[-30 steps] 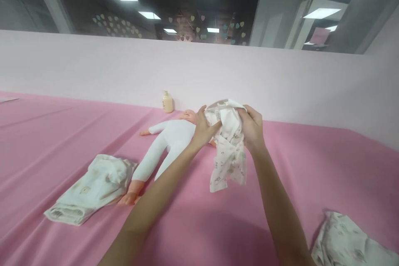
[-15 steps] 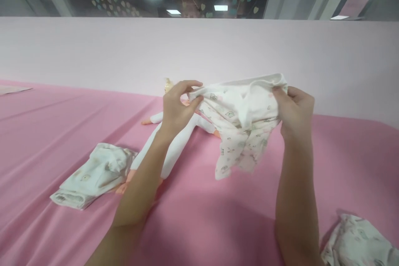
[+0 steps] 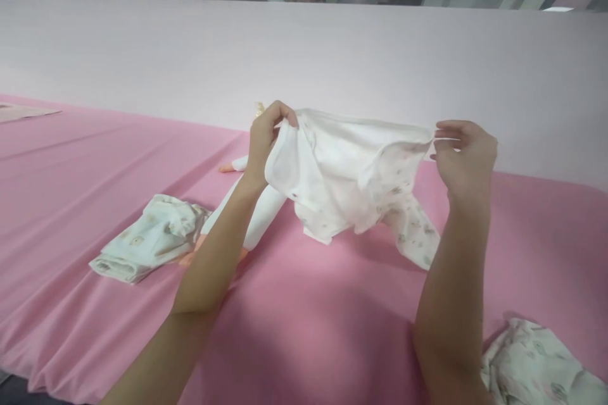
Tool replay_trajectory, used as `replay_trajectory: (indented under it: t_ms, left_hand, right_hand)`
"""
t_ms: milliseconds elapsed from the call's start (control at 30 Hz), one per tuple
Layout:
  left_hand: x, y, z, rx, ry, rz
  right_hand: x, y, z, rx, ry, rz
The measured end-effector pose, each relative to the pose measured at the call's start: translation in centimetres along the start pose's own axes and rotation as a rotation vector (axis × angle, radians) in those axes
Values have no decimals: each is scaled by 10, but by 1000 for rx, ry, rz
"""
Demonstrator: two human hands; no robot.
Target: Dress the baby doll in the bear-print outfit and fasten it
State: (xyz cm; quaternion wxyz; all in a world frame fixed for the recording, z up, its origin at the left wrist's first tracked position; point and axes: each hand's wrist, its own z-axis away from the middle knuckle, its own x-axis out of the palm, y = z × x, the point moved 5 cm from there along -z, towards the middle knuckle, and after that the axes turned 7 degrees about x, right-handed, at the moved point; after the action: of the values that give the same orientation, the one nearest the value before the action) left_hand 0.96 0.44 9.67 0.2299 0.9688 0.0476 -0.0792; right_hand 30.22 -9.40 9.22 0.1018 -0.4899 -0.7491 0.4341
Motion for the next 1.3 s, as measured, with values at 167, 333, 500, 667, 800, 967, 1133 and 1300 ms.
replay_trajectory:
  t_ms: [167, 333, 500, 667, 800, 967, 1133, 1300]
  left_hand:
    - [25, 13, 11, -203, -194, 266]
    - [39, 33, 22, -299, -333, 360]
    - [40, 56, 28, -142, -464, 321]
    - [45, 48, 32, -60, -485, 87]
    - [29, 15, 15, -76, -318, -55]
    - [8, 10, 4, -34, -144, -5]
    - [24, 49, 17, 79, -248, 47]
    - [27, 59, 22, 126, -266, -51]
  right_hand:
    - [61, -55, 50, -237, -670, -166]
    - [91, -79, 75, -163, -623, -236]
    - [73, -73, 60, -134, -310, -188]
    - [42, -65, 44, -152, -28, -256]
    - [17, -62, 36, -164, -1, -295]
    - [7, -78, 52, -259, -10, 103]
    - [46, -107, 95, -480, -410, 228]
    - [42, -111, 94, -405, -355, 116]
